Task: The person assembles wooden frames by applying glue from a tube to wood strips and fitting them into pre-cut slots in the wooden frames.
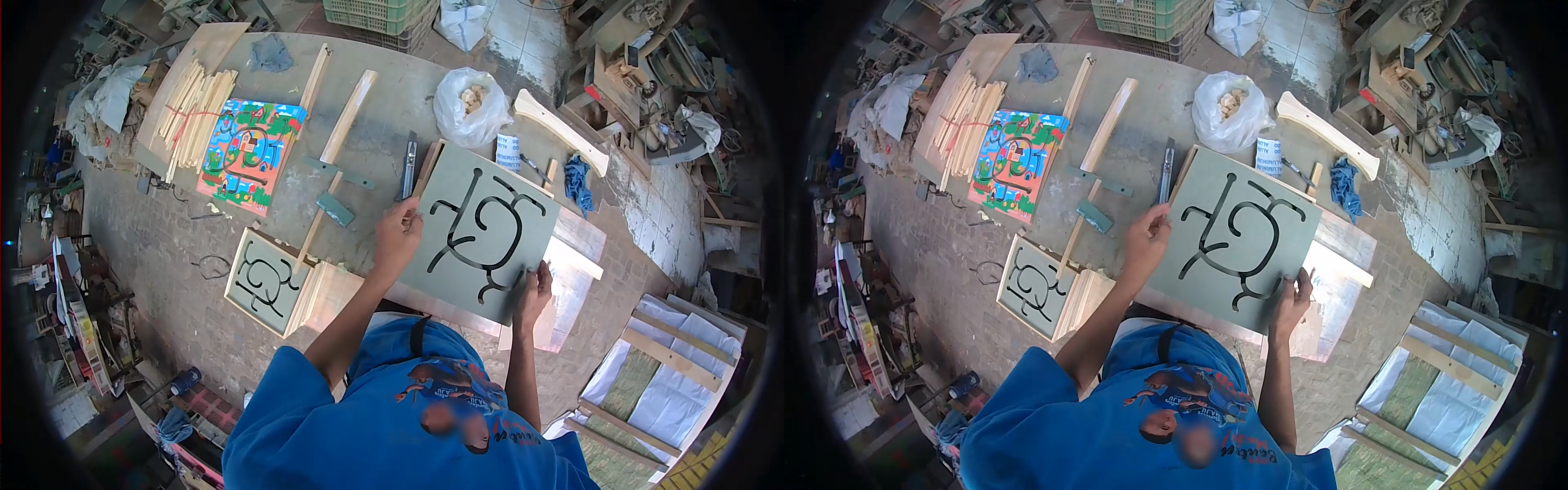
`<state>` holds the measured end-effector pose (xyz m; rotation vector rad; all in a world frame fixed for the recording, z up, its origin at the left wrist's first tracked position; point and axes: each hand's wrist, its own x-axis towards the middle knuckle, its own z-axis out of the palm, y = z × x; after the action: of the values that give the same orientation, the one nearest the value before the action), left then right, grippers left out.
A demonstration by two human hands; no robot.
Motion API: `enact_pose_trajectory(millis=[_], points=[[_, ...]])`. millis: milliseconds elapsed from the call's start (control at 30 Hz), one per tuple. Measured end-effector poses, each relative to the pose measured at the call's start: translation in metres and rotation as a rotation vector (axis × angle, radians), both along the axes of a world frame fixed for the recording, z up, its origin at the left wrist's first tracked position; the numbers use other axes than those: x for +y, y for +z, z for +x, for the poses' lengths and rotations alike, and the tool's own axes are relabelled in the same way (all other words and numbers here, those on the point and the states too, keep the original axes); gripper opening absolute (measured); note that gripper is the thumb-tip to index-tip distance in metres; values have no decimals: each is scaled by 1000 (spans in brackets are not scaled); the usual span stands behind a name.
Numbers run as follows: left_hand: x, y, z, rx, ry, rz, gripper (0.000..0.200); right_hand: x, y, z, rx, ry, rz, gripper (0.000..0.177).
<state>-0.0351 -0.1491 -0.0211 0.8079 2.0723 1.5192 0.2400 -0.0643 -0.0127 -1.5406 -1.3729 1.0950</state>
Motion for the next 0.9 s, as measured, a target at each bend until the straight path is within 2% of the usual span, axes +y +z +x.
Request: enact_pose_trajectory(millis=[200, 333, 400, 500, 600, 700, 900], points=[[-2, 2, 0, 41, -2, -78, 30, 4, 8, -6, -59, 37, -80, 57], [-1, -4, 0, 64, 11, -89, 30, 8, 0, -9, -75, 31, -15, 58], [-1, -6, 1, 82, 19, -73, 29, 7, 3, -10, -56, 32, -129, 58], [-1, -6, -1, 147, -1, -79, 29, 10, 0, -9, -92, 59, -24, 59], [0, -6, -1, 179, 13, -71, 29, 10, 11, -14, -97, 42, -92, 60], [1, -6, -2, 204, 9, -76, 29, 14, -9, -8, -73, 51, -17, 59], [0, -8, -2, 150, -1, -77, 27, 12, -17, -6, -48, 61, -60, 60]])
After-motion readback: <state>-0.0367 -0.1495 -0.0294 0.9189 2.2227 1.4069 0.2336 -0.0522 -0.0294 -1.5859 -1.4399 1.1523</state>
